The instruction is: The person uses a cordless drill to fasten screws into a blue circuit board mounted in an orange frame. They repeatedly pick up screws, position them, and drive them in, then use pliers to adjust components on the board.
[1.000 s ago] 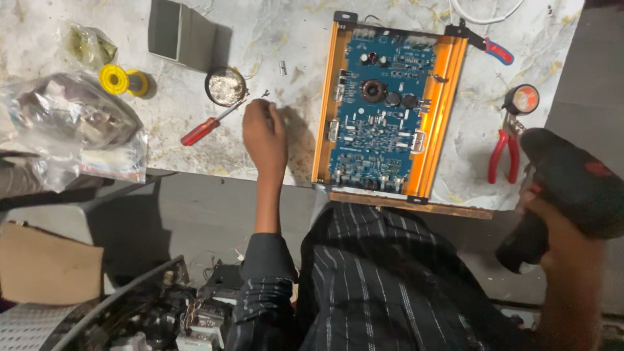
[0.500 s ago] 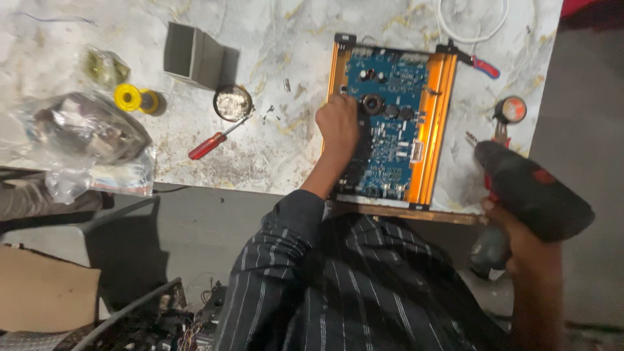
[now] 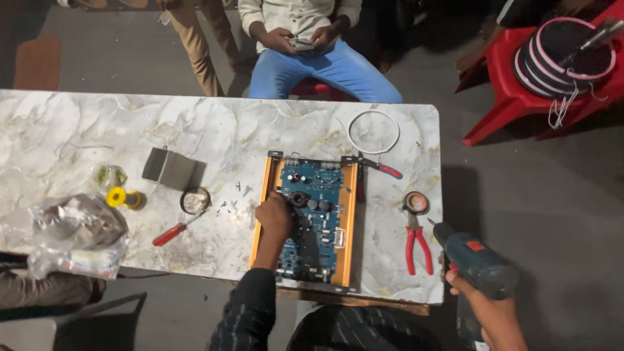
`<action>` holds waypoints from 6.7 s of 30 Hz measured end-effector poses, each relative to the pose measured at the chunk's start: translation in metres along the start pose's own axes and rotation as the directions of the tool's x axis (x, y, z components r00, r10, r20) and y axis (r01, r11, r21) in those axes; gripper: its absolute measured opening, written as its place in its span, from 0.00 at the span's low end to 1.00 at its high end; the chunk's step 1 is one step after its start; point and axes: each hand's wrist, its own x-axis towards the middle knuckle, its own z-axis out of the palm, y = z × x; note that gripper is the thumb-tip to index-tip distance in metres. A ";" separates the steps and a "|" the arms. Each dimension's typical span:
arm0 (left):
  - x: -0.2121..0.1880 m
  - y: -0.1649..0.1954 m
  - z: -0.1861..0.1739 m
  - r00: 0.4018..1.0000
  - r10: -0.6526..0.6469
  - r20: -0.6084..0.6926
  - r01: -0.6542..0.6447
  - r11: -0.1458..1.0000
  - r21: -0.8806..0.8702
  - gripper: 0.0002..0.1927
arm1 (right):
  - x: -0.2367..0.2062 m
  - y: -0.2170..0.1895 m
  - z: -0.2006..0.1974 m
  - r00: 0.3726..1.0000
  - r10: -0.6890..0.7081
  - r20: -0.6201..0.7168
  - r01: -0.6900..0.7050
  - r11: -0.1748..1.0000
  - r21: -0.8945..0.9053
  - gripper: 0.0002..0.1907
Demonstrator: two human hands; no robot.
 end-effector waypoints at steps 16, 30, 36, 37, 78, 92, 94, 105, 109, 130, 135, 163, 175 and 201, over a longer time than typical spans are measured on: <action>-0.009 0.006 -0.003 0.944 -0.035 -0.328 -0.004 0.993 -0.116 0.04 | 0.035 -0.029 -0.035 0.998 -0.009 0.062 0.017 0.991 -0.134 0.23; -0.008 0.015 -0.013 0.965 -0.097 -0.245 0.086 0.995 -0.056 0.04 | 0.012 -0.044 -0.009 0.991 0.016 0.136 0.005 0.988 -0.154 0.27; -0.005 0.011 -0.006 0.957 -0.096 -0.272 0.075 0.993 -0.085 0.03 | 0.011 -0.031 -0.012 0.991 0.075 0.115 -0.052 0.980 -0.191 0.27; -0.004 0.011 -0.006 0.958 -0.093 -0.270 0.071 0.993 -0.091 0.03 | 0.011 -0.028 -0.013 0.992 0.068 0.102 -0.047 0.980 -0.195 0.27; -0.044 -0.035 -0.076 0.921 -0.368 0.129 0.175 0.094 -0.980 0.09 | 0.007 -0.085 0.143 0.944 -0.053 0.325 0.115 0.978 -0.175 0.24; -0.024 0.021 -0.040 0.852 -0.421 -0.313 0.065 0.677 -0.733 0.11 | 0.044 -0.099 0.137 0.932 0.148 0.331 -0.048 0.955 -0.292 0.24; -0.023 0.019 -0.038 0.855 -0.419 -0.307 0.070 0.678 -0.732 0.11 | 0.047 -0.103 0.138 0.930 0.143 0.338 -0.033 0.949 -0.313 0.24; -0.012 0.012 -0.028 0.873 -0.370 -0.319 0.062 0.732 -0.678 0.16 | 0.068 -0.116 0.160 0.937 0.186 0.295 -0.008 0.857 -0.516 0.22; -0.013 0.011 -0.029 0.892 -0.357 -0.277 0.078 0.725 -0.684 0.20 | 0.070 -0.113 0.166 0.937 0.259 0.234 -0.091 0.828 -0.553 0.21; -0.008 0.021 -0.031 0.842 -0.375 -0.388 0.085 0.802 -0.591 0.11 | 0.069 -0.110 0.158 0.948 0.269 0.172 -0.115 0.791 -0.601 0.28; -0.007 0.024 -0.032 0.829 -0.400 -0.390 0.099 0.792 -0.603 0.09 | 0.070 -0.106 0.147 0.948 0.242 0.208 -0.077 0.806 -0.587 0.28; -0.015 0.034 -0.022 0.776 -0.479 -0.410 0.095 0.731 -0.676 0.10 | 0.050 -0.114 0.122 0.944 0.150 0.293 0.028 0.851 -0.525 0.25; -0.019 0.035 -0.029 0.746 -0.551 -0.375 0.136 0.677 -0.723 0.11 | 0.055 -0.131 0.147 0.871 0.067 0.487 0.207 0.848 -0.488 0.23; -0.015 0.028 -0.022 0.745 -0.554 -0.372 0.117 0.657 -0.745 0.08 | 0.105 -0.184 0.321 0.456 0.106 0.883 0.573 0.724 -0.383 0.16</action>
